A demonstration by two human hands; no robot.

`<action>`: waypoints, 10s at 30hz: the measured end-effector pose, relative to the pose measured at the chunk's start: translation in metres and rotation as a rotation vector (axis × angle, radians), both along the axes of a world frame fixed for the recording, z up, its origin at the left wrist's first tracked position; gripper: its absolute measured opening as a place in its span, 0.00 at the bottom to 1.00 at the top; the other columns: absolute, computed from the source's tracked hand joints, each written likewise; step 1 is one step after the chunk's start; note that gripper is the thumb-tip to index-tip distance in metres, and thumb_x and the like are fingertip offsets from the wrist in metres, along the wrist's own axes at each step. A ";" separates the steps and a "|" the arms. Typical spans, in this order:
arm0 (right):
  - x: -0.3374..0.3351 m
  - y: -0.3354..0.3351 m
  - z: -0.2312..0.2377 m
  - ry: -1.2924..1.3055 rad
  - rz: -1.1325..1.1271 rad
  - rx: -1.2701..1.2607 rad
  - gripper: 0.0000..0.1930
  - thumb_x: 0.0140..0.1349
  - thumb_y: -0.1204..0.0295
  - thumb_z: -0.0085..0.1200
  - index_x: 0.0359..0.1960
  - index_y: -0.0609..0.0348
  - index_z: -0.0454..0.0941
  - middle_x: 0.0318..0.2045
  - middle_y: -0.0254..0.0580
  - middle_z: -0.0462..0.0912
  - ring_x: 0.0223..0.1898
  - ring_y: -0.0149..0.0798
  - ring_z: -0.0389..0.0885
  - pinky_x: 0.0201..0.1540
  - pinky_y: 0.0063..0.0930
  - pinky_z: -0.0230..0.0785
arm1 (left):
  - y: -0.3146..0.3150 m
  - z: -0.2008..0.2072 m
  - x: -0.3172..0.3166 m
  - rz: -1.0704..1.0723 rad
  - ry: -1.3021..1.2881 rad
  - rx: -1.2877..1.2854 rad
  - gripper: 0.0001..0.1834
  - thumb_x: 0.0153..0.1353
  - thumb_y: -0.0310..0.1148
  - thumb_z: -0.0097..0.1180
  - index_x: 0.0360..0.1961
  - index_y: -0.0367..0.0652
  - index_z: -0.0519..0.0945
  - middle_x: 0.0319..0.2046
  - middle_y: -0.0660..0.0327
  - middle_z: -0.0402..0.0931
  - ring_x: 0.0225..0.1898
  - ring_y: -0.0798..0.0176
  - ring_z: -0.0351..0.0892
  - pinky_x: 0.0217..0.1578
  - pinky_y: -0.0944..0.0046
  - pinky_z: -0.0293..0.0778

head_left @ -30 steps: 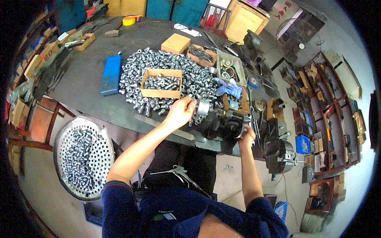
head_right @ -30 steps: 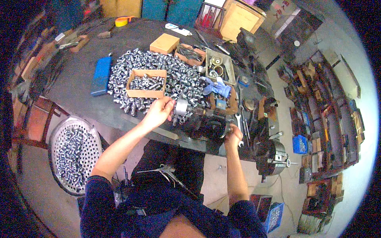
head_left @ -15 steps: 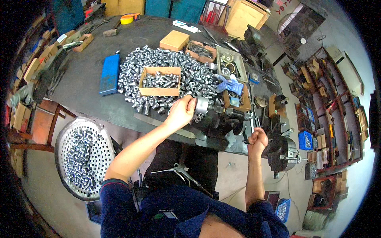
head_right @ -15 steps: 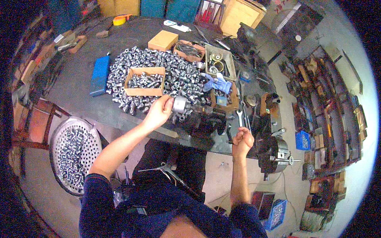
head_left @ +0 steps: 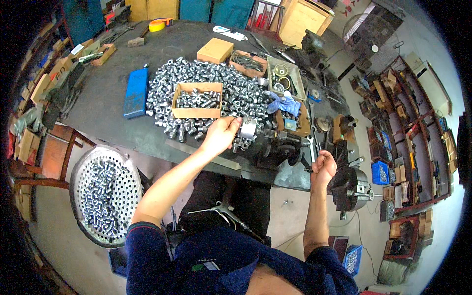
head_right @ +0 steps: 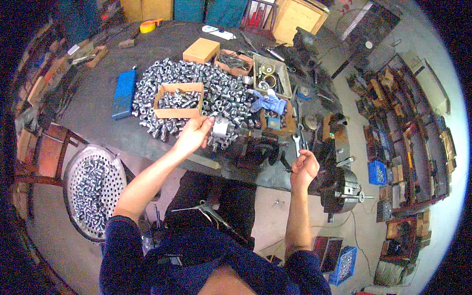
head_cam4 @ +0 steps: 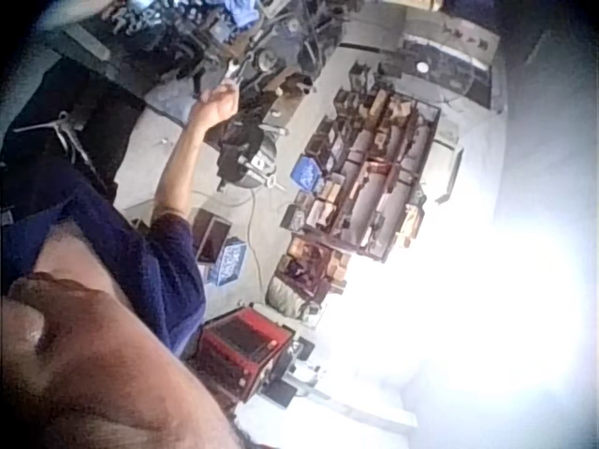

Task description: The person picks up small metal pieces from a pile, inserts them one by one into a rotating machine, and then places the processed pieces into a perforated metal tray.

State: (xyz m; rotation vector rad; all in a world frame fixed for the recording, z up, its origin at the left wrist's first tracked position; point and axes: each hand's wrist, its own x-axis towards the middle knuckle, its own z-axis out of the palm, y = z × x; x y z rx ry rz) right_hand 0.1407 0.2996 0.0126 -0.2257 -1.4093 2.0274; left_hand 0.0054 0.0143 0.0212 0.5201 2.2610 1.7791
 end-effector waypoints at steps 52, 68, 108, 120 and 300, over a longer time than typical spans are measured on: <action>0.075 -0.048 -0.051 -0.146 -0.375 0.972 0.15 0.33 0.83 0.40 0.27 0.65 0.72 0.25 0.41 0.74 0.31 0.34 0.72 0.38 0.24 0.64 | -0.072 -0.030 0.047 -0.188 -0.452 0.681 0.09 0.52 0.28 0.50 0.35 0.36 0.71 0.24 0.57 0.73 0.26 0.61 0.75 0.32 0.65 0.72; 0.089 -0.146 -0.133 -0.912 0.912 0.016 0.06 0.42 0.74 0.48 0.20 0.64 0.74 0.14 0.36 0.72 0.15 0.28 0.67 0.17 0.22 0.60 | -0.110 -0.061 0.097 -0.191 -0.558 0.915 0.11 0.55 0.28 0.47 0.39 0.36 0.70 0.29 0.53 0.74 0.34 0.56 0.75 0.40 0.55 0.71; 0.096 -0.107 -0.055 -0.446 0.538 1.299 0.07 0.36 0.71 0.48 0.13 0.63 0.67 0.12 0.52 0.71 0.15 0.45 0.71 0.18 0.35 0.60 | -0.090 -0.116 0.116 -0.419 0.167 -0.379 0.12 0.49 0.30 0.54 0.34 0.35 0.72 0.26 0.53 0.75 0.28 0.58 0.76 0.30 0.65 0.69; 0.094 -0.113 -0.077 -0.850 0.840 0.958 0.11 0.36 0.69 0.56 0.17 0.64 0.71 0.13 0.38 0.73 0.18 0.31 0.70 0.22 0.25 0.63 | -0.100 -0.109 0.095 -0.325 -0.482 0.106 0.12 0.54 0.29 0.49 0.36 0.31 0.71 0.26 0.56 0.75 0.30 0.64 0.75 0.33 0.66 0.71; -0.009 0.014 -0.062 -0.283 -0.041 -0.274 0.09 0.53 0.68 0.40 0.25 0.62 0.68 0.15 0.29 0.63 0.13 0.23 0.54 0.12 0.14 0.43 | -0.016 -0.006 -0.010 -0.210 -0.085 0.448 0.06 0.49 0.18 0.49 0.31 0.28 0.73 0.22 0.59 0.74 0.22 0.70 0.73 0.24 0.74 0.70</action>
